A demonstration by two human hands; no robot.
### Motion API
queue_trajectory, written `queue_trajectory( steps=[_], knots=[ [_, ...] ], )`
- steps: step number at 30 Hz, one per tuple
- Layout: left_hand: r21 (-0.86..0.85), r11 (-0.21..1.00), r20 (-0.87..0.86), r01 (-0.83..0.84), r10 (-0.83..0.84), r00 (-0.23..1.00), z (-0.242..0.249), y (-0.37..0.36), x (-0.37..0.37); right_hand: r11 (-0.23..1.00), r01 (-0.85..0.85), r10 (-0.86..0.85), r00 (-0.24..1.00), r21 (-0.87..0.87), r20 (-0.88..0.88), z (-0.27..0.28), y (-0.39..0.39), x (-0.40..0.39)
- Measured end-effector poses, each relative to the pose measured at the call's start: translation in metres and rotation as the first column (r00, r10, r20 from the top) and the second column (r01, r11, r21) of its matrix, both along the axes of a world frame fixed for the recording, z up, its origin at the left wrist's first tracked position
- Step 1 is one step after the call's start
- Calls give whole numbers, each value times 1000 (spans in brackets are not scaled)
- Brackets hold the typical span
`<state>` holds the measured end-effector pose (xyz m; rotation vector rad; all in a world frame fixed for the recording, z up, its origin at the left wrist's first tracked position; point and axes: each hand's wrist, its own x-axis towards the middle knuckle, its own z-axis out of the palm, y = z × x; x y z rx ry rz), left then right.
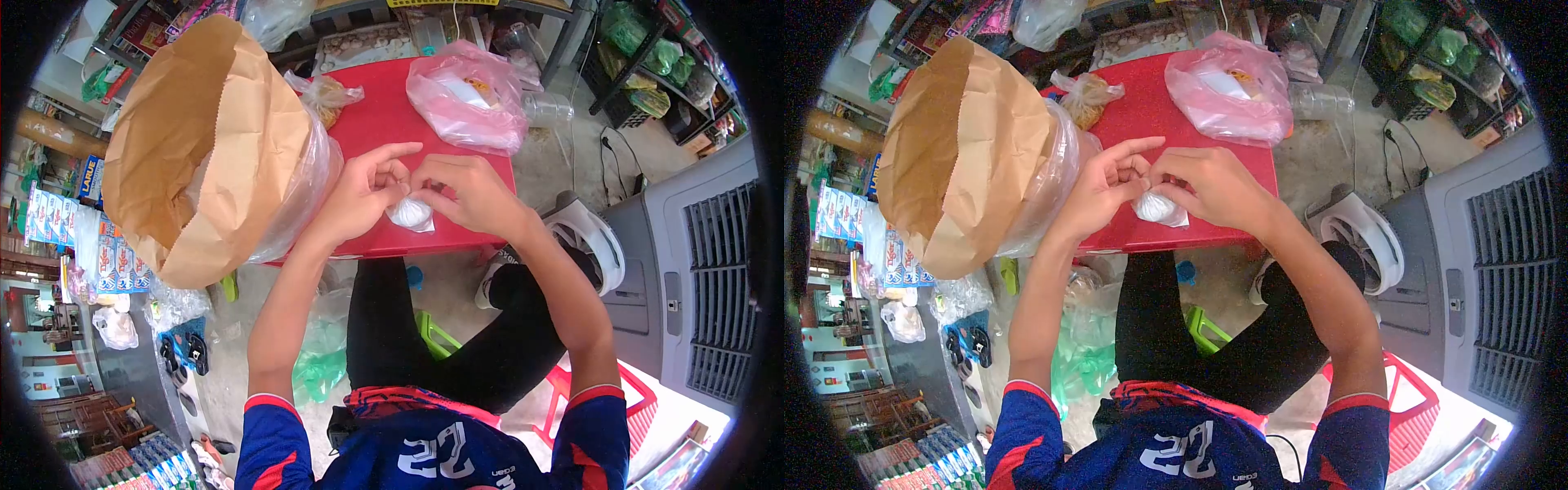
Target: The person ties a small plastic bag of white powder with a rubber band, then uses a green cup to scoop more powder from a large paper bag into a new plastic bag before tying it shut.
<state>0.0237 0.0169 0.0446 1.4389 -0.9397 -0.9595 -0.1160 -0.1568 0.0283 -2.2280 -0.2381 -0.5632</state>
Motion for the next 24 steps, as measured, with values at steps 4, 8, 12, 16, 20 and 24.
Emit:
queue_trajectory(
  steps=[4,8,12,16,20,24],
  knots=[
    [-40,999,-84,-13,10,996,-8,0,3,999,30,-29,999,25,-31,-2,8,-1],
    [-72,992,-116,-99,90,989,-8,3,-2,998,54,-54,998,9,15,-9,12,-1],
    [-149,965,97,-216,232,968,-11,3,-13,997,79,-80,995,26,66,-17,12,2],
    [-256,938,631,-233,344,695,-1,5,-23,993,117,-117,989,7,95,-18,13,5],
    [-282,937,728,-206,349,590,7,4,-23,988,140,-146,985,70,89,-22,12,8],
    [-153,949,545,-276,314,777,23,4,-25,970,193,-203,978,149,54,-19,21,5]
  ],
)
